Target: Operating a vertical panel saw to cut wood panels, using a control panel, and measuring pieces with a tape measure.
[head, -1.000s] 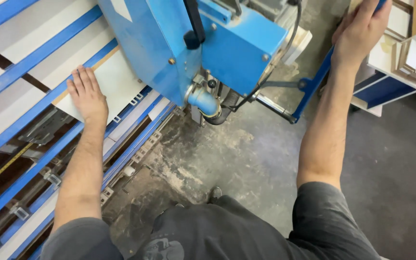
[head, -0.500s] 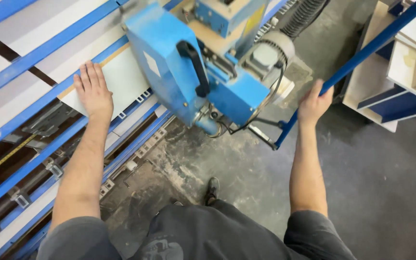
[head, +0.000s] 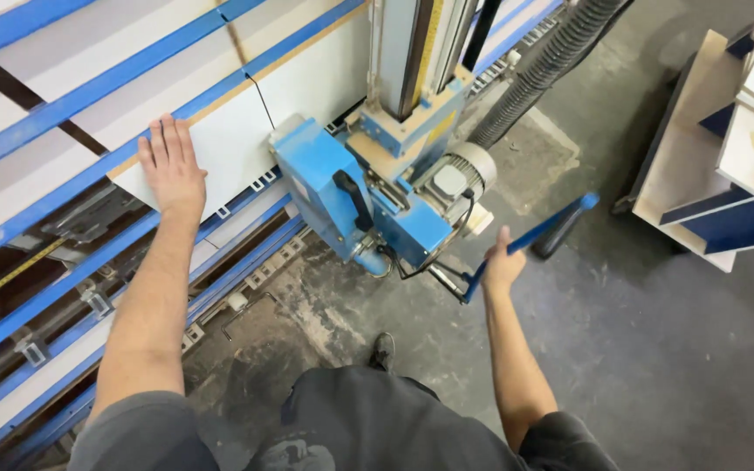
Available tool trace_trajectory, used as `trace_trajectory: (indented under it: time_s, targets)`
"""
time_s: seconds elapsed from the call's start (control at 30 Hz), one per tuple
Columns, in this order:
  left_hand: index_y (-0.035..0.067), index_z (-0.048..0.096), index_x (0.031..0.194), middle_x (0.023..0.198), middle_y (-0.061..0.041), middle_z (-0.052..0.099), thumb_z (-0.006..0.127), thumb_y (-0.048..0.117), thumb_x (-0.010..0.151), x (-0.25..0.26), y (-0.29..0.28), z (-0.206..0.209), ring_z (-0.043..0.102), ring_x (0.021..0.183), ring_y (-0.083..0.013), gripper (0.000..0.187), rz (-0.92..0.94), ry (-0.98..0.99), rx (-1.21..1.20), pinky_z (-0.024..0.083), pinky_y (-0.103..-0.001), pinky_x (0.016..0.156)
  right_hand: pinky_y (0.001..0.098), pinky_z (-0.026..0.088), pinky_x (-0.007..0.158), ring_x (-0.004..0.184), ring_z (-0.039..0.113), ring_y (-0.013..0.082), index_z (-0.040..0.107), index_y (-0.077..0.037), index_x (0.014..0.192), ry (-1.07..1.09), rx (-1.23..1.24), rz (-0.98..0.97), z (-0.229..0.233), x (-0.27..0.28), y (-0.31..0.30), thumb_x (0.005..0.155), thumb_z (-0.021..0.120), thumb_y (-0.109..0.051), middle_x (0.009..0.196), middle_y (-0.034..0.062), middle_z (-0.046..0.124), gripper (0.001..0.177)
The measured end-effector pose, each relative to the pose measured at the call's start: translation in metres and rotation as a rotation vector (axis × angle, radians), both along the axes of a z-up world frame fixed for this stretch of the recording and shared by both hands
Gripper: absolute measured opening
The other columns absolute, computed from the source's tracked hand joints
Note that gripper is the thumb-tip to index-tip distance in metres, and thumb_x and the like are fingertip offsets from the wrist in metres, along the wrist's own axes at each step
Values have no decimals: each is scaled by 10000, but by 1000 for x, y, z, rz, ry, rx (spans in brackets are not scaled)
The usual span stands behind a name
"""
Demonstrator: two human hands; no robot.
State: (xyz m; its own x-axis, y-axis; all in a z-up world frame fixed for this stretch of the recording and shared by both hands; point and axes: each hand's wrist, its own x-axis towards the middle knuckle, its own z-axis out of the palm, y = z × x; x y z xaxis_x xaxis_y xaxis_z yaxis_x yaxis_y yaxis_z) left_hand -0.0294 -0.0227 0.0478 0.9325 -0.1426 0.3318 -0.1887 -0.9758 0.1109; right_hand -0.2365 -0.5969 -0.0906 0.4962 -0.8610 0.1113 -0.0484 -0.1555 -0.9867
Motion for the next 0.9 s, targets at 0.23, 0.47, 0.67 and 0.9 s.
trace_trajectory:
  time_s: [0.23,0.47,0.67,0.9]
  targets:
    - [-107,214,1620,1679,-327,187,913,-98,812,1,-2,-3,127,1534,-492,1069,-22,-11,-4,62,-645,1283,246,432,599,561,540,125,553,-121,636,-50,22,-112,-107,-63,0,951,832,-232,573,25,566,436]
    - [95,38,1686,1759,-104,-23,618,324,798,26,12,-41,-27,1619,-293,1085,137,6,225,-49,-504,1315,277,424,482,432,411,116,408,-166,665,-535,456,-433,-93,-159,-37,1001,685,-130,479,-3,324,436]
    - [-63,390,1659,1668,-248,426,779,345,878,16,3,-37,250,1577,-351,962,80,-174,180,48,-515,1274,267,411,521,466,382,107,346,-179,653,-492,476,-363,-71,-171,-23,1026,650,-150,521,-14,285,482]
    - [123,689,1124,977,-70,723,873,395,816,41,-3,-23,704,838,-285,450,207,-71,219,410,-395,760,286,435,555,444,383,124,360,-182,609,-456,456,-249,-13,-157,-42,1009,665,-130,486,-3,311,506]
